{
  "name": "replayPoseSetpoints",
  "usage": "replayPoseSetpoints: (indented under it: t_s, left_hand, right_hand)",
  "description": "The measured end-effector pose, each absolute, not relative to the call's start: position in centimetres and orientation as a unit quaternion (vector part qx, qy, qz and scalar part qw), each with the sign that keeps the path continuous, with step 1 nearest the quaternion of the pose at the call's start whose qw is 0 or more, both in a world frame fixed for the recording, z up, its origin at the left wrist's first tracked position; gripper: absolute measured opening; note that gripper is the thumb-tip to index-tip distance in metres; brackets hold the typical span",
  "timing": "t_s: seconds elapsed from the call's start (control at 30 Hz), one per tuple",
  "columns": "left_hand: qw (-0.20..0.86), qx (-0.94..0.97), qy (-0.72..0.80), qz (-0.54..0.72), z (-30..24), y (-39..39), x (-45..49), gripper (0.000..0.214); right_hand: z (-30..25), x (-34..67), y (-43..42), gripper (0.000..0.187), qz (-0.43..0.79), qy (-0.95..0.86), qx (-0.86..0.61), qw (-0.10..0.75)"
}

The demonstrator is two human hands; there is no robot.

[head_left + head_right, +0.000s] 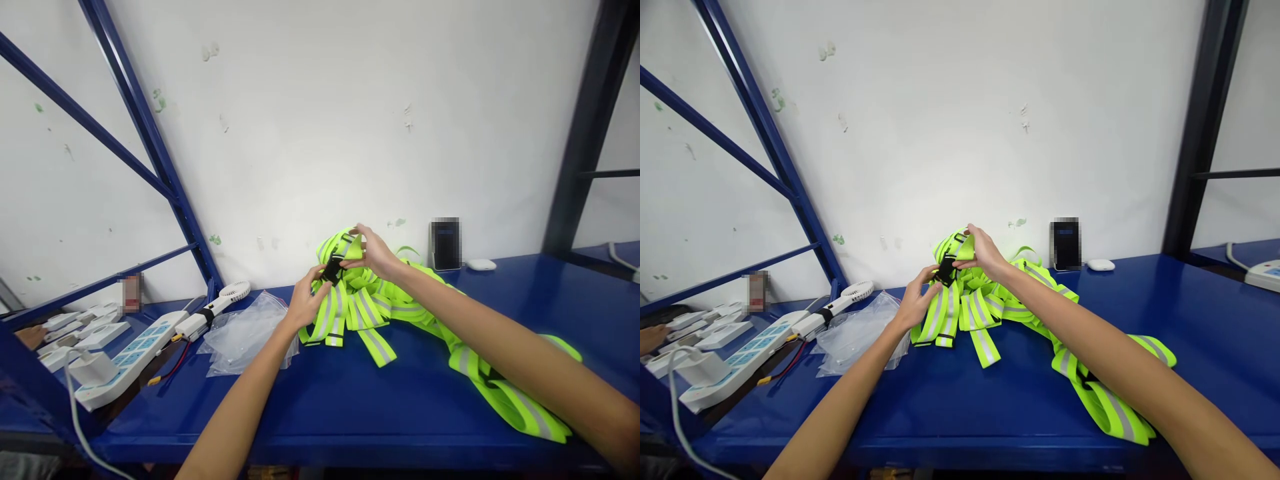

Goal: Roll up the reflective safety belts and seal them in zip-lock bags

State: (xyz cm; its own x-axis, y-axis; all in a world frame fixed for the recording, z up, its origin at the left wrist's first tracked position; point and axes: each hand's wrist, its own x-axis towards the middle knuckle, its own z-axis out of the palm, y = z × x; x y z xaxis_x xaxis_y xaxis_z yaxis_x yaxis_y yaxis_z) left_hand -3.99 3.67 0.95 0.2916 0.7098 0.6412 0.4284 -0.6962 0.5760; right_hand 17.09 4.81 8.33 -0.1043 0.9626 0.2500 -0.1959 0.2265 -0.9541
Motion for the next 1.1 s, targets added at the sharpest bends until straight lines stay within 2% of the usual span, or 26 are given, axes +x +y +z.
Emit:
replayPoseSetpoints:
  t_s: [0.07, 0.17, 0.23, 0.33, 0.43, 0.5, 0.57, 0.73, 0.87, 0.93, 1.0, 1.1]
  left_hand:
    - [0.208, 0.765, 0.382, 0.475, 0.7, 4.0, -3.4, 0.050]
    - [0.288, 0.748, 0.367, 0.473, 0.5, 4.7, -3.2, 0.037]
    - [0.328, 0.722, 0.359, 0.493, 0.6, 4.9, -3.3, 0.028]
    - [0.423, 0.643, 0.358, 0.528, 1.1, 4.7, -3.5, 0.023]
    - [0.483, 0.605, 0.336, 0.536, 1.7, 4.1, -3.5, 0.021]
    - [0.476, 0.614, 0.331, 0.535, 2.0, 3.9, -3.6, 0.019]
    - [0.451, 0.635, 0.335, 0.531, 2.0, 3.9, -3.7, 0.018]
    - [0.293, 0.698, 0.333, 0.561, 2.2, 3.9, -4.2, 0.014]
    - [0.190, 0.695, 0.339, 0.605, 2.4, 3.6, -4.0, 0.012]
    - [0.175, 0.688, 0.340, 0.617, 2.5, 3.5, -4.1, 0.012]
    - [0.180, 0.681, 0.339, 0.624, 2.7, 3.5, -4.5, 0.014]
    - [0.194, 0.670, 0.330, 0.637, 3.0, 3.7, -5.1, 0.017]
  right_hand:
    - [8.4, 16.9, 4.5, 0.031, 0.518, -0.554, -0.340, 0.556]
    - [8.7, 16.8, 4.1, 0.019, 0.489, -0.588, -0.332, 0.552]
    - [9.0, 16.9, 3.9, 0.020, 0.473, -0.602, -0.325, 0.556]
    - [9.3, 17.3, 3.6, 0.041, 0.402, -0.647, -0.346, 0.548]
    - [9.3, 17.9, 3.6, 0.067, 0.231, -0.705, -0.424, 0.519]
    - [9.1, 18.4, 3.8, 0.066, 0.153, -0.715, -0.466, 0.498]
    - [8.8, 18.9, 4.2, 0.059, 0.135, -0.712, -0.492, 0.482]
    - [8.0, 19.7, 5.7, 0.058, 0.081, -0.701, -0.531, 0.470]
    - [7.5, 19.2, 5.7, 0.061, -0.038, -0.749, -0.420, 0.512]
    - [7.5, 18.8, 5.3, 0.062, -0.115, -0.802, -0.328, 0.485]
    - [7.7, 18.5, 4.8, 0.055, -0.160, -0.833, -0.289, 0.443]
    - [8.1, 18.5, 4.4, 0.038, -0.132, -0.838, -0.347, 0.399]
